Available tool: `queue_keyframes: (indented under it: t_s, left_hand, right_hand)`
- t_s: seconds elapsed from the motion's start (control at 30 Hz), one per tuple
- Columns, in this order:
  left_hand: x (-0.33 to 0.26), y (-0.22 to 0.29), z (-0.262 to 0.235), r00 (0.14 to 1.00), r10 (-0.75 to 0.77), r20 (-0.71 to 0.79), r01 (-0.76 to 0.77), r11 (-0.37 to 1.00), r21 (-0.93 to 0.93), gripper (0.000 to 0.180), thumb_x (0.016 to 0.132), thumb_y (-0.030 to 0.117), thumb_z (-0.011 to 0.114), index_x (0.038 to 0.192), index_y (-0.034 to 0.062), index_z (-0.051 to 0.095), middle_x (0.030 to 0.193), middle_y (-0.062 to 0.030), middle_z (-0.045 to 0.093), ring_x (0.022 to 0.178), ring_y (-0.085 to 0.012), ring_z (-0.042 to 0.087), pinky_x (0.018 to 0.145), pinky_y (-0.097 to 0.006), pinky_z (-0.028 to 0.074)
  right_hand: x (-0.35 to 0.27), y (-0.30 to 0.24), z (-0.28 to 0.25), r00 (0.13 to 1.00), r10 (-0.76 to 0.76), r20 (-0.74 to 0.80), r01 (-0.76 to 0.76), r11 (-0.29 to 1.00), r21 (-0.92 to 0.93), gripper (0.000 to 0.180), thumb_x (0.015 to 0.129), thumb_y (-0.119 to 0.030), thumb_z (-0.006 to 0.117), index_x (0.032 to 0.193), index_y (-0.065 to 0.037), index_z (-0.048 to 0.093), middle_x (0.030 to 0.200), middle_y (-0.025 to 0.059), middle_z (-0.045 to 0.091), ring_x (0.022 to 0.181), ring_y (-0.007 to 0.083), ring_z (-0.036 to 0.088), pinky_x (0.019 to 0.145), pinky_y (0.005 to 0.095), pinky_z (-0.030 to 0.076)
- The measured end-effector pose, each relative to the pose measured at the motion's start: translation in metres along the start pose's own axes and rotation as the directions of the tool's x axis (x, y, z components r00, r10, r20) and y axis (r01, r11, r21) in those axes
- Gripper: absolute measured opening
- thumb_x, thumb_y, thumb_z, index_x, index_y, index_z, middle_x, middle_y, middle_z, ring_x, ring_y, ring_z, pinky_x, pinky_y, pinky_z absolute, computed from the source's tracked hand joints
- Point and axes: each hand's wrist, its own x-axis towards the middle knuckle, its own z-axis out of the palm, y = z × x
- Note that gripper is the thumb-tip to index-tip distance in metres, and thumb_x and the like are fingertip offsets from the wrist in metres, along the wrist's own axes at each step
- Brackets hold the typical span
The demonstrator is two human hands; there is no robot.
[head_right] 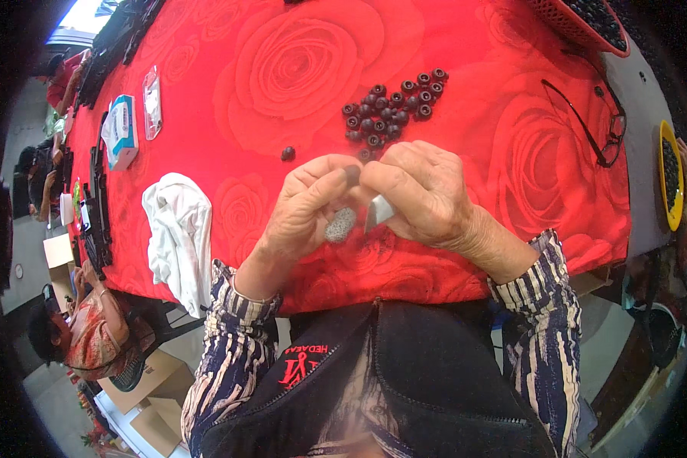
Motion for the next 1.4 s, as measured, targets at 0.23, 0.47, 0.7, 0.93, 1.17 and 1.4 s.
queue_keyframes:
  t_s: [0.23, 0.47, 0.7, 0.93, 1.17, 1.4]
  left_hand:
    - [-0.003, 0.004, 0.001, 0.998, 0.057, 0.03, -0.058, 0.997, 0.041, 0.018, 0.089, 0.009, 0.054, 0.103, -0.0024, 0.056, 0.085, -0.0001, 0.058, 0.072, -0.0017, 0.048, 0.063, -0.015, 0.04]
    - [-0.004, 0.006, 0.008, 1.0, -0.002, -0.013, 0.004, 0.992, 0.126, 0.019, 0.089, 0.01, 0.054, 0.104, -0.0019, 0.055, 0.083, 0.0024, 0.057, 0.065, 0.0008, 0.044, 0.058, -0.014, 0.038]
    - [-0.005, 0.009, 0.004, 1.0, -0.002, 0.023, -0.004, 0.968, 0.249, 0.022, 0.089, 0.014, 0.054, 0.105, -0.001, 0.055, 0.08, 0.0045, 0.055, 0.061, 0.0022, 0.042, 0.051, -0.013, 0.033]
    - [-0.006, 0.009, 0.004, 1.0, -0.016, 0.012, 0.013, 0.971, 0.24, 0.021, 0.089, 0.015, 0.054, 0.103, -0.0009, 0.055, 0.08, 0.0042, 0.055, 0.063, 0.0017, 0.043, 0.052, -0.013, 0.034]
    - [-0.005, 0.007, 0.006, 0.997, -0.071, -0.012, 0.073, 0.983, 0.167, 0.02, 0.088, 0.013, 0.056, 0.103, -0.0007, 0.055, 0.084, 0.0019, 0.056, 0.069, 0.0002, 0.046, 0.059, -0.014, 0.037]
    - [-0.006, 0.0, 0.005, 0.996, -0.09, -0.001, 0.09, 0.995, 0.04, 0.02, 0.087, 0.012, 0.056, 0.102, -0.0013, 0.055, 0.084, 0.0013, 0.055, 0.07, -0.0017, 0.045, 0.059, -0.015, 0.037]
  right_hand:
    - [0.012, 0.002, -0.011, 0.961, 0.259, 0.097, -0.273, 0.945, 0.18, 0.028, 0.07, -0.007, 0.063, 0.095, 0.0, 0.051, 0.07, 0.0093, 0.049, 0.055, 0.0236, 0.05, 0.049, 0.0323, 0.042]
    - [0.011, 0.006, -0.015, 0.883, 0.33, 0.334, -0.386, 0.915, 0.114, 0.02, 0.08, -0.011, 0.054, 0.096, 0.0, 0.052, 0.075, 0.0119, 0.053, 0.064, 0.0284, 0.055, 0.057, 0.035, 0.045]
    - [0.01, 0.008, -0.017, 0.875, 0.325, 0.358, -0.415, 0.885, 0.211, 0.015, 0.081, -0.01, 0.053, 0.092, 0.002, 0.054, 0.076, 0.0135, 0.056, 0.068, 0.0295, 0.057, 0.058, 0.0362, 0.045]
    - [0.008, 0.01, -0.016, 0.865, 0.318, 0.387, -0.428, 0.871, 0.241, 0.016, 0.08, -0.011, 0.054, 0.09, 0.001, 0.055, 0.076, 0.0132, 0.056, 0.066, 0.0295, 0.057, 0.057, 0.0357, 0.045]
    - [0.008, 0.013, -0.017, 0.893, 0.247, 0.376, -0.351, 0.905, 0.239, 0.013, 0.078, -0.01, 0.057, 0.086, 0.0, 0.054, 0.07, 0.012, 0.052, 0.062, 0.029, 0.054, 0.053, 0.0358, 0.042]
    - [0.009, 0.013, -0.016, 0.907, 0.202, 0.37, -0.306, 0.919, 0.249, 0.012, 0.077, -0.009, 0.057, 0.085, 0.0, 0.053, 0.068, 0.0115, 0.051, 0.06, 0.0284, 0.054, 0.051, 0.0356, 0.042]
